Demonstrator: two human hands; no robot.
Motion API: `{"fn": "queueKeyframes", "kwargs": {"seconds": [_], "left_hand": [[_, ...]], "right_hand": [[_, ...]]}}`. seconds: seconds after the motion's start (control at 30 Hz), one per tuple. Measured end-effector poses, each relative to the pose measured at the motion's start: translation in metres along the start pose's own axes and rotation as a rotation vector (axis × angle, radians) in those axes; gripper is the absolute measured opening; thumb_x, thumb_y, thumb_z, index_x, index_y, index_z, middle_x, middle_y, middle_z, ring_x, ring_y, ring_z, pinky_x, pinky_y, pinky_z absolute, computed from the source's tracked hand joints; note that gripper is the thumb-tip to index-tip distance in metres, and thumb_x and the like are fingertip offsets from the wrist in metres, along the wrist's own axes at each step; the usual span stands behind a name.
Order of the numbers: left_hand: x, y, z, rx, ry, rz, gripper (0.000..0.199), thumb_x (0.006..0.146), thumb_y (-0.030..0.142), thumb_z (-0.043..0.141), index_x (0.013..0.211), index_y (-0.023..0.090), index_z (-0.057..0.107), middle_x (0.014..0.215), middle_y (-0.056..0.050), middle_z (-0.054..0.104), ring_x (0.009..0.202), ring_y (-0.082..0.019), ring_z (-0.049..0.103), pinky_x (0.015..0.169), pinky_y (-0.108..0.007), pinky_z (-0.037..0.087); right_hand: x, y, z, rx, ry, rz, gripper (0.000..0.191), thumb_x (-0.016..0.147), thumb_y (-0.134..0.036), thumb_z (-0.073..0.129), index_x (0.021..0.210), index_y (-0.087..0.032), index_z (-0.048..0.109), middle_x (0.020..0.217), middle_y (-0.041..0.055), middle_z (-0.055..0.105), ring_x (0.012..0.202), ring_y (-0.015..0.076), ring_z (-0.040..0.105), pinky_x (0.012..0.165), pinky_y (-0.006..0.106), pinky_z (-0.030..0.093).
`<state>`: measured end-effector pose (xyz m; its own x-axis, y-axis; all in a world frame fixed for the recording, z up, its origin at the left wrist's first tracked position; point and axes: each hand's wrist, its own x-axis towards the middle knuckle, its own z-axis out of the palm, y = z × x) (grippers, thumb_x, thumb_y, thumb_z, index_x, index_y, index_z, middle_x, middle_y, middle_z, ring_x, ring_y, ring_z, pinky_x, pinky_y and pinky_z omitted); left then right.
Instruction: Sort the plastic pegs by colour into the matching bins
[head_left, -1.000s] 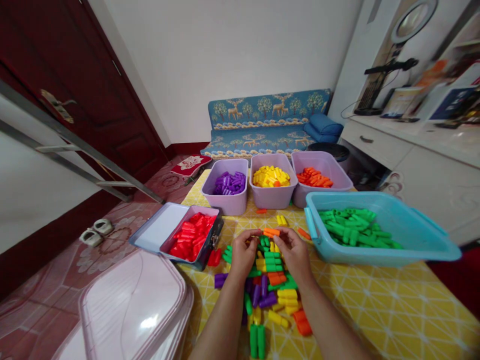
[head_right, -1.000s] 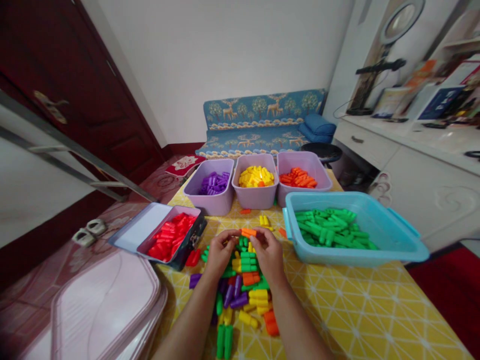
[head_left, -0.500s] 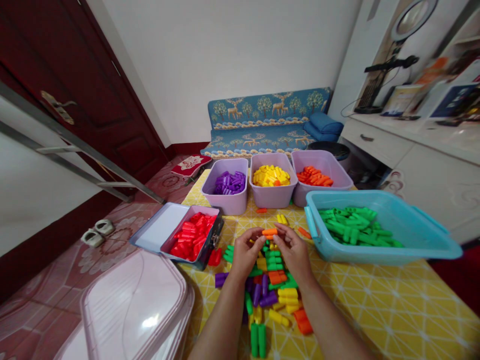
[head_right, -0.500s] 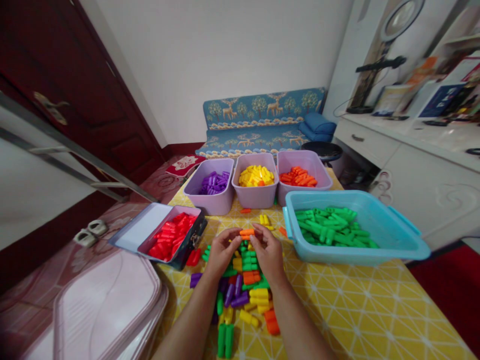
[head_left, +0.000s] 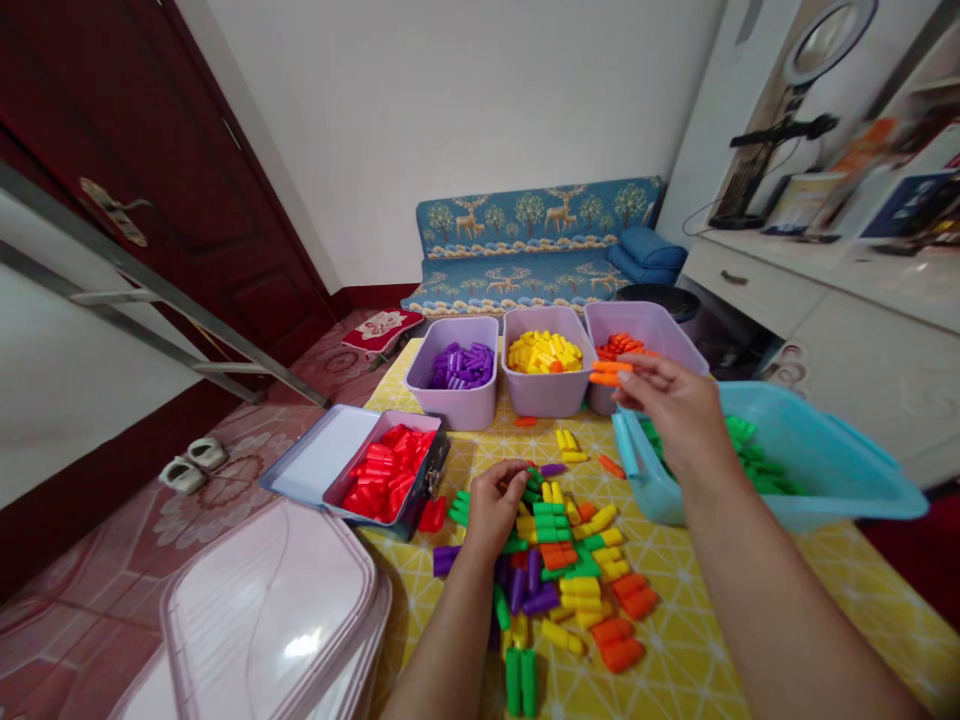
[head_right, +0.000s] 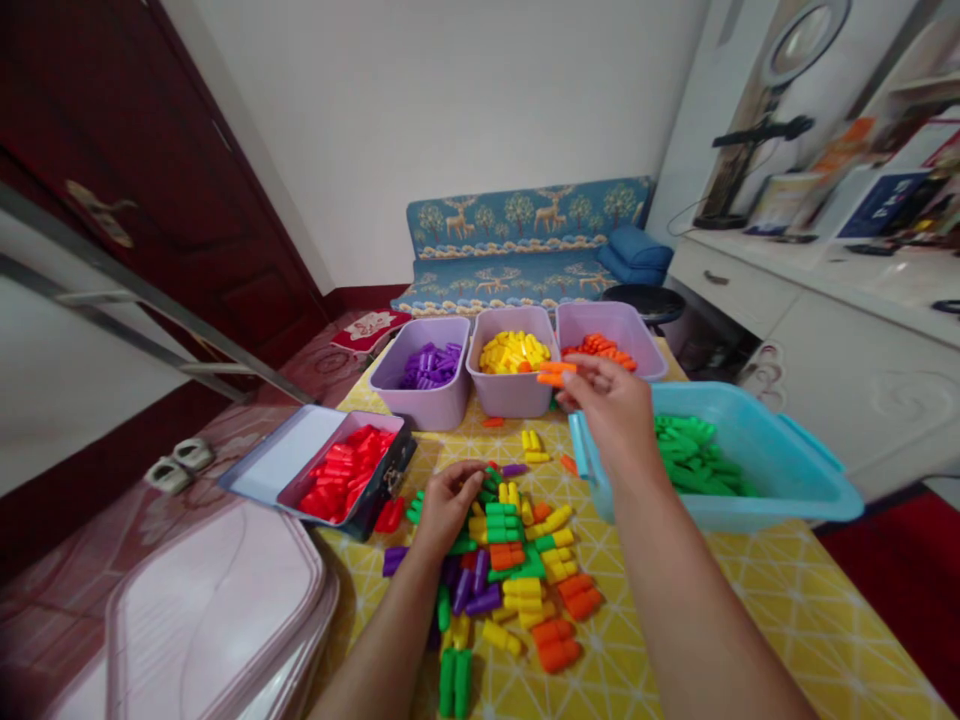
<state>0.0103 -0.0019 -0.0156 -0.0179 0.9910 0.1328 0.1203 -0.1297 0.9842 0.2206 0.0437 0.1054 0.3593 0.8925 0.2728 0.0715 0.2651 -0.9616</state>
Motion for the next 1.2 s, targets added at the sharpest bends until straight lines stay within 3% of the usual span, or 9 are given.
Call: {"fn": "queueKeyframes", "kwargs": {"seconds": [0.1,0.2,0.3,0.37,0.43,0.57,0.67,0.87,1.2], "left_hand": [[0.001,-0.003,0.000,0.000,-0.002,-0.002,0.022,0.079,0.029,0.060,0.091,0.015,0.071,0.086,-0.007,0.073,0.078,-0.017,0.066,0.071,-0.027,0.050],[0.002,-0.006,0.000,0.001,-0.003,0.003,0.022,0.080,0.029,0.059,0.092,0.015,0.071,0.085,-0.006,0.073,0.077,-0.017,0.066,0.071,-0.026,0.050],[0.001,-0.006,0.000,0.008,0.009,0.027,0.021,0.081,0.028,0.058,0.091,0.016,0.071,0.085,-0.006,0.073,0.078,-0.017,0.066,0.071,-0.026,0.051],[0.000,-0.004,-0.001,0.040,0.042,0.062,0.020,0.081,0.026,0.057,0.090,0.016,0.071,0.084,-0.006,0.073,0.077,-0.017,0.066,0.070,-0.026,0.051],[-0.002,-0.001,-0.002,0.106,0.111,0.112,0.019,0.083,0.026,0.055,0.089,0.017,0.071,0.085,-0.006,0.073,0.079,-0.017,0.066,0.073,-0.028,0.051],[-0.003,0.000,-0.005,0.248,0.244,0.208,0.020,0.084,0.025,0.053,0.090,0.019,0.071,0.091,-0.006,0.072,0.089,-0.019,0.065,0.085,-0.034,0.049],[-0.001,-0.003,-0.006,0.333,0.200,0.223,0.019,0.083,0.024,0.054,0.092,0.020,0.071,0.093,-0.006,0.071,0.093,-0.021,0.063,0.089,-0.037,0.047],[-0.001,0.002,-0.007,0.387,0.014,0.223,0.029,0.089,0.030,0.046,0.100,0.021,0.071,0.105,-0.007,0.070,0.104,-0.023,0.059,0.096,-0.039,0.042],[-0.005,0.002,-0.008,0.259,-0.035,0.177,0.041,0.095,0.036,0.034,0.118,0.022,0.064,0.122,-0.006,0.065,0.116,-0.022,0.056,0.104,-0.038,0.039]], "right_hand": [[0.043,0.001,-0.010,0.079,0.203,0.090,0.059,0.065,-0.018,0.072,0.121,-0.012,0.055,0.103,0.0124,0.068,0.078,0.0177,0.069,0.070,0.030,0.058],[0.047,0.006,-0.015,0.071,0.196,0.125,0.080,0.065,-0.016,0.071,0.138,-0.015,0.038,0.132,0.0172,0.053,0.106,0.0219,0.063,0.086,0.035,0.055],[0.000,0.012,-0.015,-0.087,-0.026,-0.014,0.064,0.074,-0.030,0.067,0.134,-0.021,0.044,0.135,0.0138,0.052,0.110,0.0239,0.061,0.093,0.042,0.051],[-0.050,0.016,-0.016,-0.265,-0.238,-0.124,0.056,0.080,-0.037,0.061,0.132,-0.025,0.046,0.129,0.0115,0.057,0.107,0.0256,0.063,0.093,0.047,0.050],[-0.102,0.022,-0.022,-0.528,-0.322,-0.318,0.052,0.080,-0.036,0.061,0.131,-0.029,0.050,0.132,0.0081,0.056,0.119,0.0282,0.054,0.102,0.050,0.043],[-0.183,0.040,-0.047,-0.797,-0.456,-0.575,0.075,0.074,-0.042,0.067,0.142,-0.033,0.038,0.141,0.0061,0.047,0.127,0.0338,0.045,0.104,0.051,0.038],[-0.211,0.064,-0.060,-0.934,-0.528,-0.589,0.095,0.065,-0.048,0.072,0.147,-0.029,0.029,0.152,0.0078,0.030,0.133,0.0405,0.035,0.102,0.056,0.036],[-0.195,0.098,-0.040,-0.981,-0.477,-0.438,0.086,0.078,-0.042,0.062,0.150,-0.027,0.017,0.157,0.0097,0.014,0.141,0.0376,0.019,0.107,0.058,0.030],[-0.123,0.109,0.040,-0.632,-0.394,-0.371,0.070,0.083,-0.034,0.056,0.145,-0.024,0.026,0.142,0.0113,0.043,0.132,0.0284,0.038,0.106,0.051,0.034]]}}
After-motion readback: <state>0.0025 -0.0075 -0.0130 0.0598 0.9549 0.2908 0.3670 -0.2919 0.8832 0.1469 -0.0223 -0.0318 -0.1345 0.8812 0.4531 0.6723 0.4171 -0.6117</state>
